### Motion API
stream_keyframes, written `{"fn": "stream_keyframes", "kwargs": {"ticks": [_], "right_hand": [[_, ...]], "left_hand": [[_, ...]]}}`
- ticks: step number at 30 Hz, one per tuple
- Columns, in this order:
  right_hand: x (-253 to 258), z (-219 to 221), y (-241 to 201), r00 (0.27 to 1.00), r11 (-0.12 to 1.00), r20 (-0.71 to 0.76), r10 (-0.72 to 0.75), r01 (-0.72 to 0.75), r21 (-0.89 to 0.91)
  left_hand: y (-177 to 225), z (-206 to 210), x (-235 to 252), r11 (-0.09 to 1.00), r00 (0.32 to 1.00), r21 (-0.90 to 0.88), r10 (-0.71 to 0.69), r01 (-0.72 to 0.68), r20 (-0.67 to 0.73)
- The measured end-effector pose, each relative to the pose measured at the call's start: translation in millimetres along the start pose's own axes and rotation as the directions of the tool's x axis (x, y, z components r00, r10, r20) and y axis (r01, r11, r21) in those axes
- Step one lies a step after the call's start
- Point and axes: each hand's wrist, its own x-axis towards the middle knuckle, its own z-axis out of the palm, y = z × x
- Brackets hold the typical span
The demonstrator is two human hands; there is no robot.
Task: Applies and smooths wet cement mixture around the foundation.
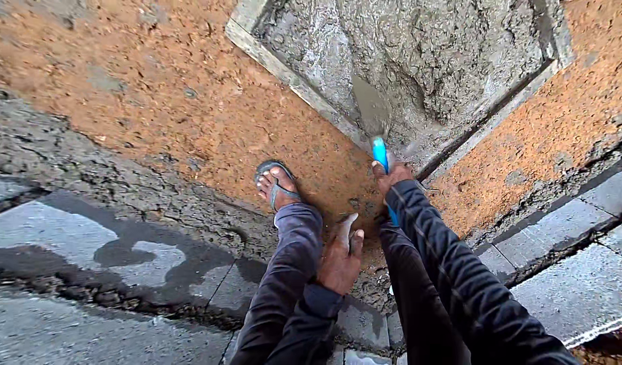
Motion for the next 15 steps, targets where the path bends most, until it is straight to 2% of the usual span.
{"fn": "stream_keyframes", "kwargs": {"ticks": [2,5,7,9,11,13,15], "right_hand": [[-2.7,0.7,12.7,0.992,0.992,0.057,0.114,-0.117,0.041],[-24.4,-13.6,46.5,0.98,0.983,0.076,0.181,-0.183,0.02],[-45.2,-36.0,48.1,0.978,0.98,0.062,0.2,-0.199,-0.019],[-50.8,-55.3,48.2,0.978,0.975,0.017,0.21,-0.211,0.067],[-37.9,-73.7,44.2,0.972,0.959,0.031,0.231,-0.233,0.161],[-3.4,-89.8,48.8,0.982,0.976,0.06,0.18,-0.186,0.114],[11.5,-98.3,36.7,0.997,0.998,0.034,0.064,-0.063,-0.023]], "left_hand": [[-1.1,0.6,1.3,1.0,1.0,0.001,-0.009,0.009,-0.003],[-0.5,1.5,1.3,1.0,1.0,-0.002,-0.004,0.004,-0.004],[1.6,2.8,0.6,1.0,1.0,-0.004,0.02,-0.02,-0.009],[3.4,5.2,-0.5,1.0,1.0,0.0,0.03,-0.03,-0.005],[4.4,5.8,-0.8,1.0,1.0,0.004,0.027,-0.027,0.006],[5.6,5.5,0.7,1.0,1.0,0.006,0.018,-0.018,0.008],[5.1,4.6,2.3,1.0,1.0,0.001,0.01,-0.01,0.007]]}}
